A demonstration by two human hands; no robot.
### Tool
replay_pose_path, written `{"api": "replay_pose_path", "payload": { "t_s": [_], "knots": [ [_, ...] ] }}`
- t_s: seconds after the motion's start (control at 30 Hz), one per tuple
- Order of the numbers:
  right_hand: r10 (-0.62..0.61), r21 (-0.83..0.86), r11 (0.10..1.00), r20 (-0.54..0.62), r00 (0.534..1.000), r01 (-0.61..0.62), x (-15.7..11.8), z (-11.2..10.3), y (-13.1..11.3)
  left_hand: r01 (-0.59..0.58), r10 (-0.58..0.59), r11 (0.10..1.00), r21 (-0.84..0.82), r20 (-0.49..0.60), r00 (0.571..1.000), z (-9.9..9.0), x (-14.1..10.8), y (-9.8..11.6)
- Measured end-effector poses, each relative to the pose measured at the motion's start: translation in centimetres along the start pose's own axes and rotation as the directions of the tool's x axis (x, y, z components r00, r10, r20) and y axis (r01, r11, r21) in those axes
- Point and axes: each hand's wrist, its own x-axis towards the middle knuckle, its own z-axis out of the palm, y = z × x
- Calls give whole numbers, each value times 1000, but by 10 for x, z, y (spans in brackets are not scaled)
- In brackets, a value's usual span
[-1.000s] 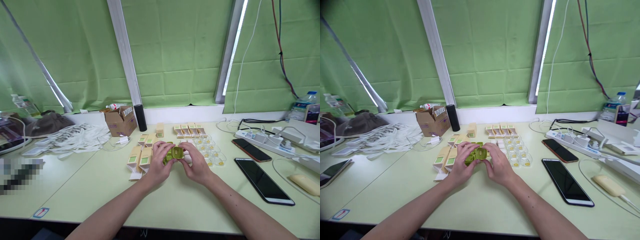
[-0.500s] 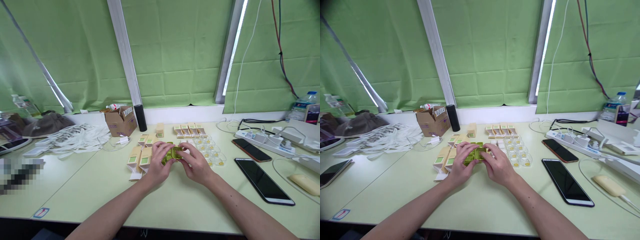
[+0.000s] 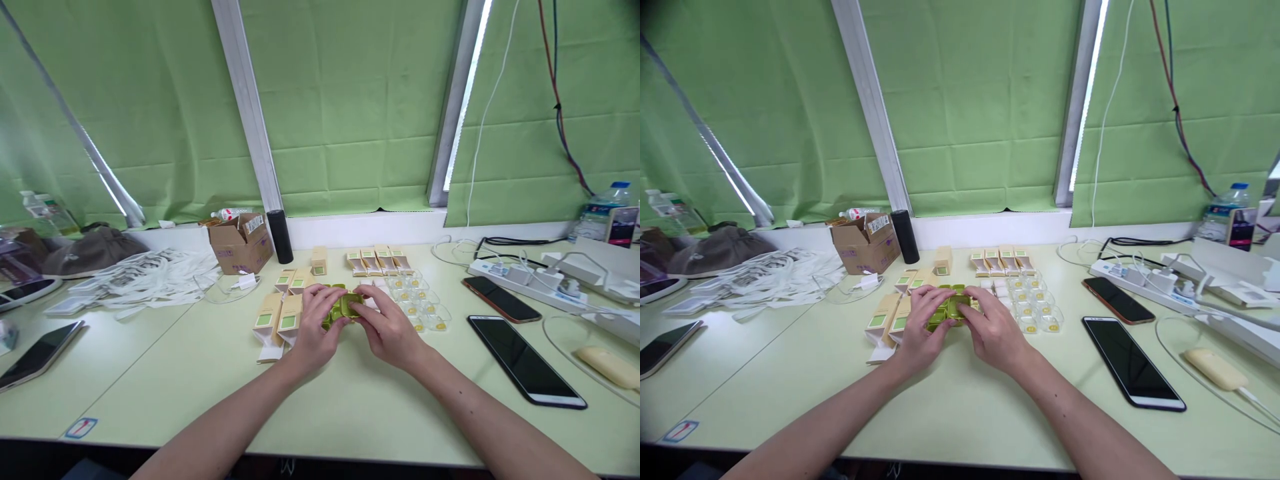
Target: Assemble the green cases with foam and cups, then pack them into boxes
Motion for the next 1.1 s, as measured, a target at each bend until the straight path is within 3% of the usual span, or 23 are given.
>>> {"api": "replay_pose_path", "payload": {
  "t_s": [0.33,0.67,1.1],
  "knots": [
    [2,8,1000,-48,999,-1,-2,-1,0,2,-2,1000,10,-1,1000,-1,1,1],
    [-35,-5,999,-42,999,34,1,1,-1,4,-3,999,38,-25,1000,-1,0,1],
    [3,6,1000,-27,1000,-3,0,1,-3,-6,7,999,39,-16,1000,-1,0,1]
  ]
}}
